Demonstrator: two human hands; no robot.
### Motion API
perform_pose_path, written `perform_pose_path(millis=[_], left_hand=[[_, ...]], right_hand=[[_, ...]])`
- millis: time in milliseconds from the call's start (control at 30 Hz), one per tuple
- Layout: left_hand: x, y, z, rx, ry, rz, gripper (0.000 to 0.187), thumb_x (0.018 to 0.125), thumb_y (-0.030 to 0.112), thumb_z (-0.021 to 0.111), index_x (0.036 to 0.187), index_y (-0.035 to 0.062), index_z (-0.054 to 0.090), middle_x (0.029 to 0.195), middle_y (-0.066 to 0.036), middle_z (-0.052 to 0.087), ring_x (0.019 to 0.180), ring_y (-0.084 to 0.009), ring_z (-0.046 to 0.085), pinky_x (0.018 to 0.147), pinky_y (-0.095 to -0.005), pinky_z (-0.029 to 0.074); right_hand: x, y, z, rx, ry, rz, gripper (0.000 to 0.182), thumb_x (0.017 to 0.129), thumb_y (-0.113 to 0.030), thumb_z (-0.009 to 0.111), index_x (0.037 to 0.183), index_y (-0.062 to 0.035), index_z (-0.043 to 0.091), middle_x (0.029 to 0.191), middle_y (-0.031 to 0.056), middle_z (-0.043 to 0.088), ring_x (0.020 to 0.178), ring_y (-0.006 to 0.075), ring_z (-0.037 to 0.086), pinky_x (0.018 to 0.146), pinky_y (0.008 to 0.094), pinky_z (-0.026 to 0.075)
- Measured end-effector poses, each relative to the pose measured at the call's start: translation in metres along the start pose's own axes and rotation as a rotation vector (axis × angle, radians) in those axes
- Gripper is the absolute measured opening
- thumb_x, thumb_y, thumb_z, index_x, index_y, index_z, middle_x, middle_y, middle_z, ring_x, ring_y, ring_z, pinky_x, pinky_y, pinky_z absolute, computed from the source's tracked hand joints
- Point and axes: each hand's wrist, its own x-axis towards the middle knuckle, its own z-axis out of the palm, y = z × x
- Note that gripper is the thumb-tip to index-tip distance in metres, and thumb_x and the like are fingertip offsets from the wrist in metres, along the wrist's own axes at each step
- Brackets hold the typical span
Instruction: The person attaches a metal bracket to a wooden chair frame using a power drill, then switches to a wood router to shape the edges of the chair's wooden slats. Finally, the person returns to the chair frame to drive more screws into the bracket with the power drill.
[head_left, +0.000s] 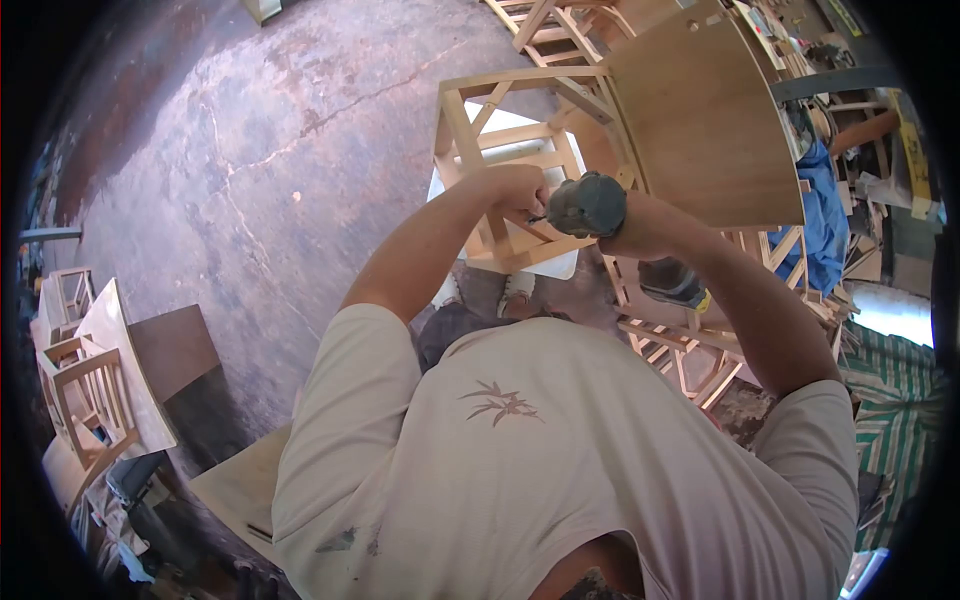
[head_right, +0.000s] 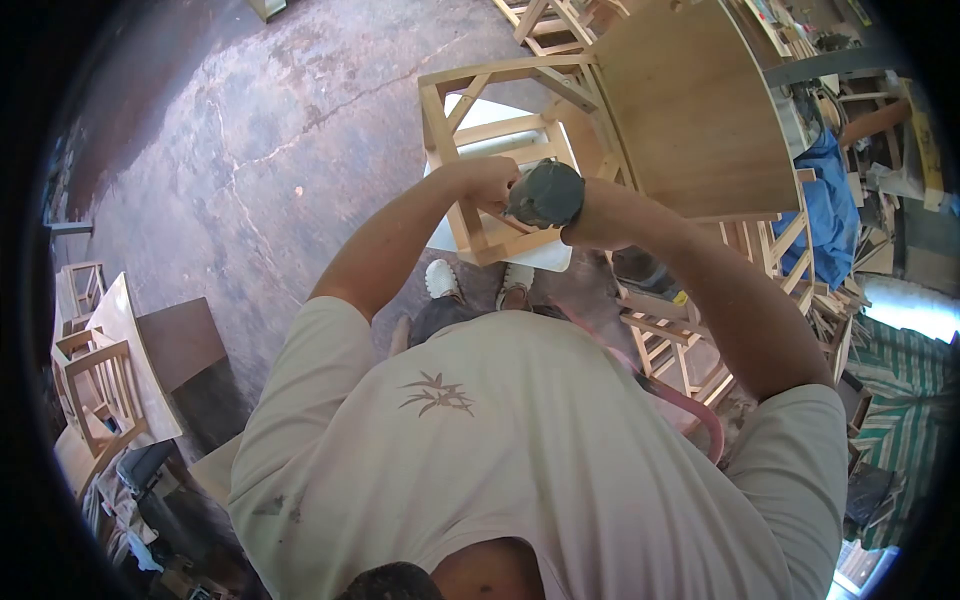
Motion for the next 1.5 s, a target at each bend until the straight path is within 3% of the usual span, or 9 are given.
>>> perform_pose_path(millis=[100,300,400,733,1033,1233,1300,1400,1500], left_hand=[[0.001,-0.002,0.0,-0.034,-0.013,-0.023,0.024,0.066,0.019,0.068,0.077,-0.0028,0.065,0.067,-0.017,0.064,0.061,-0.0299,0.061,0.059,-0.038,0.046],[0.012,-0.013,0.007,0.008,0.005,0.021,0.025,0.063,0.014,0.069,0.081,-0.0019,0.067,0.075,-0.018,0.067,0.068,-0.0305,0.063,0.064,-0.0383,0.048],[0.008,-0.01,0.005,0.0,-0.006,-0.035,0.025,0.063,0.014,0.069,0.083,-0.0013,0.068,0.077,-0.018,0.067,0.07,-0.0303,0.063,0.065,-0.0378,0.048],[0.007,-0.007,0.006,0.019,-0.005,-0.043,0.024,0.063,0.014,0.069,0.082,-0.0006,0.068,0.076,-0.018,0.066,0.068,-0.0298,0.062,0.064,-0.0368,0.047],[0.009,-0.015,0.012,0.026,0.039,-0.008,0.023,0.067,0.014,0.068,0.086,0.0012,0.069,0.079,-0.016,0.067,0.072,-0.0299,0.063,0.066,-0.0372,0.048],[-0.003,0.006,0.01,0.125,0.042,-0.101,0.022,0.068,0.015,0.069,0.086,0.0022,0.069,0.082,-0.016,0.068,0.076,-0.0318,0.064,0.069,-0.0387,0.049],[0.0,0.003,0.016,0.18,0.068,-0.138,0.021,0.068,0.016,0.069,0.085,0.0025,0.069,0.081,-0.017,0.068,0.076,-0.0331,0.065,0.07,-0.0394,0.049],[0.008,-0.01,0.025,0.254,0.144,-0.117,0.014,0.073,0.015,0.066,0.082,0.0063,0.071,0.075,-0.01,0.069,0.07,-0.0278,0.064,0.067,-0.0385,0.05],[-0.014,0.008,0.035,0.383,0.177,-0.351,0.019,0.077,0.018,0.066,0.092,0.0077,0.07,0.091,-0.01,0.07,0.084,-0.0289,0.065,0.074,-0.0384,0.05]], right_hand=[[-0.006,-0.033,-0.025,0.144,-0.17,0.27,0.031,0.07,-0.016,0.065,0.097,-0.0014,0.063,0.087,0.0201,0.066,0.081,0.034,0.064,0.07,0.0395,0.051],[0.007,0.0,0.003,-0.045,-0.008,-0.011,0.031,0.071,-0.017,0.065,0.099,-0.0032,0.064,0.087,0.0195,0.066,0.081,0.0338,0.065,0.073,0.04,0.051],[0.012,-0.007,-0.007,-0.022,-0.184,0.13,0.031,0.071,-0.017,0.065,0.099,-0.0027,0.063,0.088,0.0198,0.066,0.082,0.0342,0.065,0.075,0.0409,0.051],[0.018,0.003,-0.002,-0.137,-0.121,-0.034,0.034,0.071,-0.017,0.066,0.101,-0.0019,0.062,0.09,0.0206,0.066,0.084,0.0347,0.065,0.076,0.0413,0.052],[0.011,-0.014,-0.014,-0.073,-0.206,0.152,0.036,0.069,-0.013,0.066,0.104,-0.0039,0.062,0.096,0.0204,0.066,0.091,0.0359,0.063,0.079,0.0419,0.051],[0.011,-0.005,-0.01,-0.076,-0.115,-0.069,0.037,0.068,-0.014,0.067,0.104,-0.004,0.063,0.096,0.0211,0.066,0.09,0.0356,0.063,0.078,0.0419,0.051],[0.01,-0.011,-0.016,-0.061,-0.173,0.067,0.035,0.069,-0.016,0.066,0.101,-0.0031,0.064,0.091,0.0206,0.066,0.082,0.0353,0.064,0.073,0.0412,0.051],[0.02,0.016,-0.005,-0.162,-0.123,-0.094,0.031,0.071,-0.017,0.065,0.099,-0.0024,0.064,0.083,0.0173,0.067,0.072,0.0316,0.065,0.065,0.0385,0.052],[0.008,0.019,-0.009,0.075,-0.137,0.035,0.031,0.073,-0.018,0.066,0.099,-0.0022,0.064,0.075,0.0127,0.066,0.065,0.0252,0.063,0.061,0.0356,0.051]])
